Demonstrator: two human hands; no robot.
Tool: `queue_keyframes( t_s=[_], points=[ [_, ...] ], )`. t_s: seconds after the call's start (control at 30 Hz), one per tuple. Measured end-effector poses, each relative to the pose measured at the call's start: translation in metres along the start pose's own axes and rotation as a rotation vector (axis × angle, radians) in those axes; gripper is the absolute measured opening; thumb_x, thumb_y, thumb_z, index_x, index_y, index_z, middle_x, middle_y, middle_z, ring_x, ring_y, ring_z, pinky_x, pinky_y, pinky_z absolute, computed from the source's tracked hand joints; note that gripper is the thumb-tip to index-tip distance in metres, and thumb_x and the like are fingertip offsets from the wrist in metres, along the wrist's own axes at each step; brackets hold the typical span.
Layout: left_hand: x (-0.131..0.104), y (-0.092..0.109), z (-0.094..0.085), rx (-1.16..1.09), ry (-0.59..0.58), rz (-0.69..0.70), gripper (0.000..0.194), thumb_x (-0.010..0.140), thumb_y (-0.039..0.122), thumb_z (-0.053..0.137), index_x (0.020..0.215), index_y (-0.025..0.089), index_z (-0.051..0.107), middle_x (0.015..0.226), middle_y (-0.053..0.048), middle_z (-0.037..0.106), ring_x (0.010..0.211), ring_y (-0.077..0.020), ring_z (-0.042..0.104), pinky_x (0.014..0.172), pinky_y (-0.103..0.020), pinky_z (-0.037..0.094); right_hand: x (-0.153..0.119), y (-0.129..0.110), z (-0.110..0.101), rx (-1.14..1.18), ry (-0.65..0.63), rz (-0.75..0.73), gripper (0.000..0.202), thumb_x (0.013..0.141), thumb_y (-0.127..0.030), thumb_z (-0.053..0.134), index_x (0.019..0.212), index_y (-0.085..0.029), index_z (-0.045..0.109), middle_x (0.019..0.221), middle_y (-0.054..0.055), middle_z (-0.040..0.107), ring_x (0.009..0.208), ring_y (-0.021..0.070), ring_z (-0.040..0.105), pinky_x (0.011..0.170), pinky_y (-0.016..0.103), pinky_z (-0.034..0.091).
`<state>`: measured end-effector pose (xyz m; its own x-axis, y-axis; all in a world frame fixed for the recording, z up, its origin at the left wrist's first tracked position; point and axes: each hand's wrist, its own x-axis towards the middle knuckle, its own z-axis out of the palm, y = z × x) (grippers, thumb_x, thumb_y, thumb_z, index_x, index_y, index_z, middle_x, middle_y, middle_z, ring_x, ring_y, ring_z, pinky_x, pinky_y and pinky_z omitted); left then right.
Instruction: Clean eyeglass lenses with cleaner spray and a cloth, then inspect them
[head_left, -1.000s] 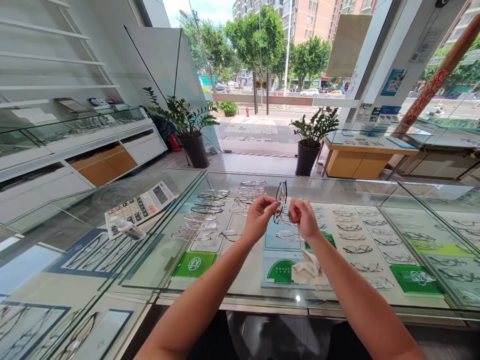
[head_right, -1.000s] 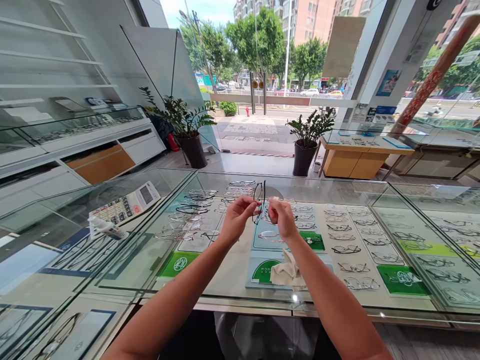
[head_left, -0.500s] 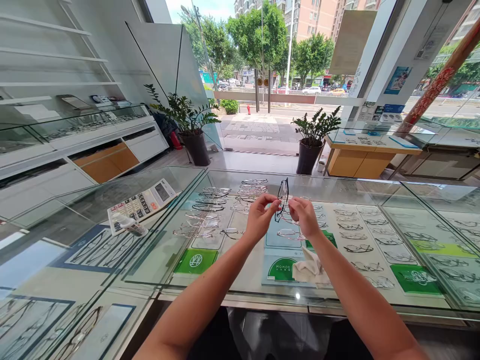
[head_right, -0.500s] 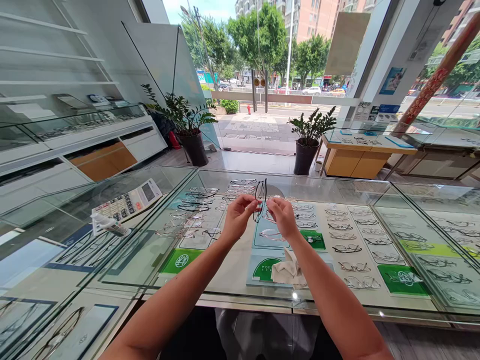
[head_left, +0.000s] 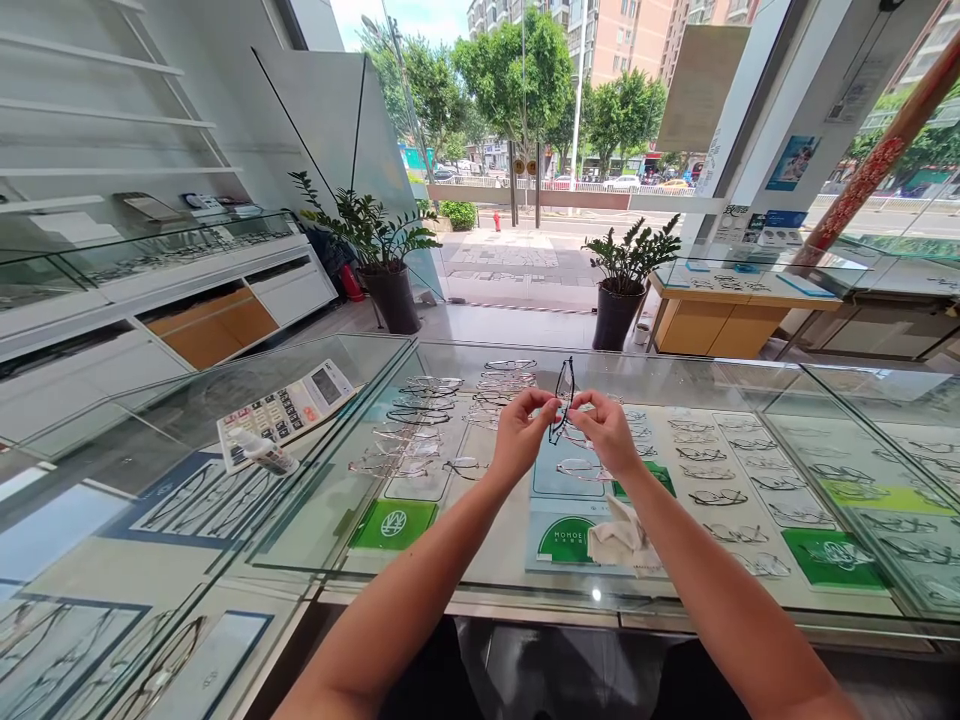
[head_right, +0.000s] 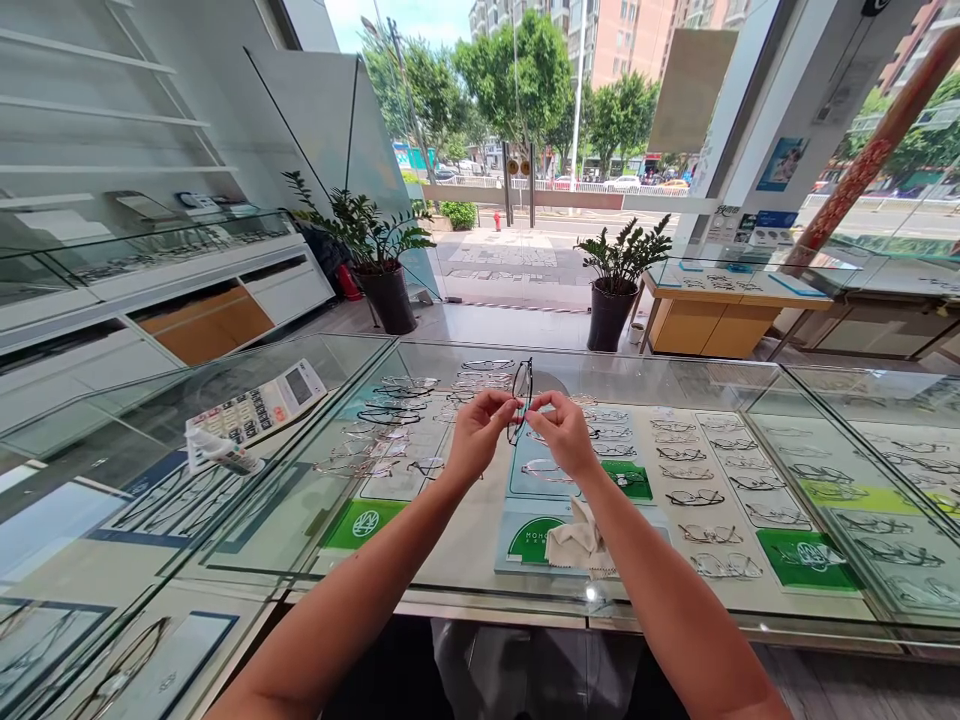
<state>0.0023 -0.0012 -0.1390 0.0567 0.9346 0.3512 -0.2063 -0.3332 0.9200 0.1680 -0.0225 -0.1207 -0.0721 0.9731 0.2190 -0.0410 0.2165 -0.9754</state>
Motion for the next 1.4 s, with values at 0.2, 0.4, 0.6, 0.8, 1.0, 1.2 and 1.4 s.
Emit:
queue_keyframes(
  t_s=[0.2, 0.4, 0.6, 0.8, 1.0, 1.2, 1.4],
  points=[
    [0.0, 0.001, 0.0, 0.009, -0.031, -0.033, 0.041, 0.089, 0.059, 0.082, 0.092, 0.019, 0.075, 0.092, -0.004, 0.072, 0.088, -0.017, 0.07, 0.08, -0.031, 0.066, 0.001, 0.002, -0.001, 0.0, 0.011, 0.0, 0.031, 0.083, -0.048, 0.076, 0.086, -0.022, 0.059, 0.046, -0.015, 0.034, 0.046, 0.007, 0.017, 0.047, 0.026, 0.012],
    [-0.001, 0.005, 0.002, -0.054, -0.071, -0.141, 0.046, 0.085, 0.064, 0.083, 0.091, 0.019, 0.071, 0.1, -0.006, 0.077, 0.093, -0.0177, 0.072, 0.076, -0.03, 0.066, 0.001, 0.003, -0.003, -0.006, 0.021, -0.001, 0.03, 0.084, -0.048, 0.075, 0.088, -0.022, 0.059, 0.047, -0.015, 0.033, 0.047, 0.0071, 0.016, 0.046, 0.025, 0.013],
    [-0.001, 0.005, 0.003, -0.082, -0.096, -0.147, 0.048, 0.082, 0.062, 0.087, 0.094, 0.019, 0.071, 0.107, -0.007, 0.078, 0.095, -0.0175, 0.073, 0.077, -0.029, 0.066, 0.003, 0.005, -0.005, -0.012, 0.039, -0.012, 0.028, 0.086, -0.046, 0.073, 0.088, -0.022, 0.06, 0.047, -0.015, 0.032, 0.047, 0.0073, 0.016, 0.046, 0.025, 0.013],
    [-0.001, 0.004, 0.004, -0.063, -0.059, -0.11, 0.048, 0.082, 0.062, 0.087, 0.095, 0.019, 0.072, 0.105, -0.008, 0.078, 0.102, -0.0208, 0.073, 0.078, -0.031, 0.067, 0.002, 0.004, -0.004, -0.037, 0.095, -0.025, 0.024, 0.084, -0.042, 0.072, 0.083, -0.022, 0.059, 0.048, -0.014, 0.033, 0.046, 0.0073, 0.017, 0.046, 0.026, 0.014],
    [0.0, 0.003, 0.003, -0.056, -0.006, -0.067, 0.046, 0.083, 0.062, 0.086, 0.094, 0.019, 0.073, 0.104, -0.008, 0.077, 0.1, -0.02, 0.072, 0.079, -0.032, 0.067, 0.001, 0.003, -0.005, -0.077, 0.15, -0.044, 0.019, 0.083, -0.037, 0.068, 0.08, -0.024, 0.055, 0.048, -0.013, 0.033, 0.047, 0.0086, 0.018, 0.047, 0.027, 0.015],
    [0.008, 0.004, -0.006, -0.163, 0.189, -0.052, 0.045, 0.084, 0.059, 0.086, 0.096, 0.02, 0.067, 0.112, -0.007, 0.075, 0.11, -0.0223, 0.073, 0.086, -0.038, 0.069, 0.006, 0.006, -0.009, -0.065, 0.26, 0.023, 0.017, 0.08, -0.038, 0.067, 0.082, -0.024, 0.06, 0.05, -0.012, 0.031, 0.047, 0.0096, 0.018, 0.048, 0.029, 0.013],
    [0.011, 0.002, -0.009, -0.131, 0.229, -0.027, 0.046, 0.084, 0.061, 0.085, 0.097, 0.02, 0.069, 0.112, -0.008, 0.076, 0.112, -0.0226, 0.072, 0.087, -0.038, 0.069, 0.009, 0.01, -0.007, -0.071, 0.247, 0.096, 0.026, 0.083, -0.043, 0.064, 0.067, -0.024, 0.057, 0.049, -0.009, 0.03, 0.046, 0.0103, 0.02, 0.047, 0.03, 0.015]
  ],
)
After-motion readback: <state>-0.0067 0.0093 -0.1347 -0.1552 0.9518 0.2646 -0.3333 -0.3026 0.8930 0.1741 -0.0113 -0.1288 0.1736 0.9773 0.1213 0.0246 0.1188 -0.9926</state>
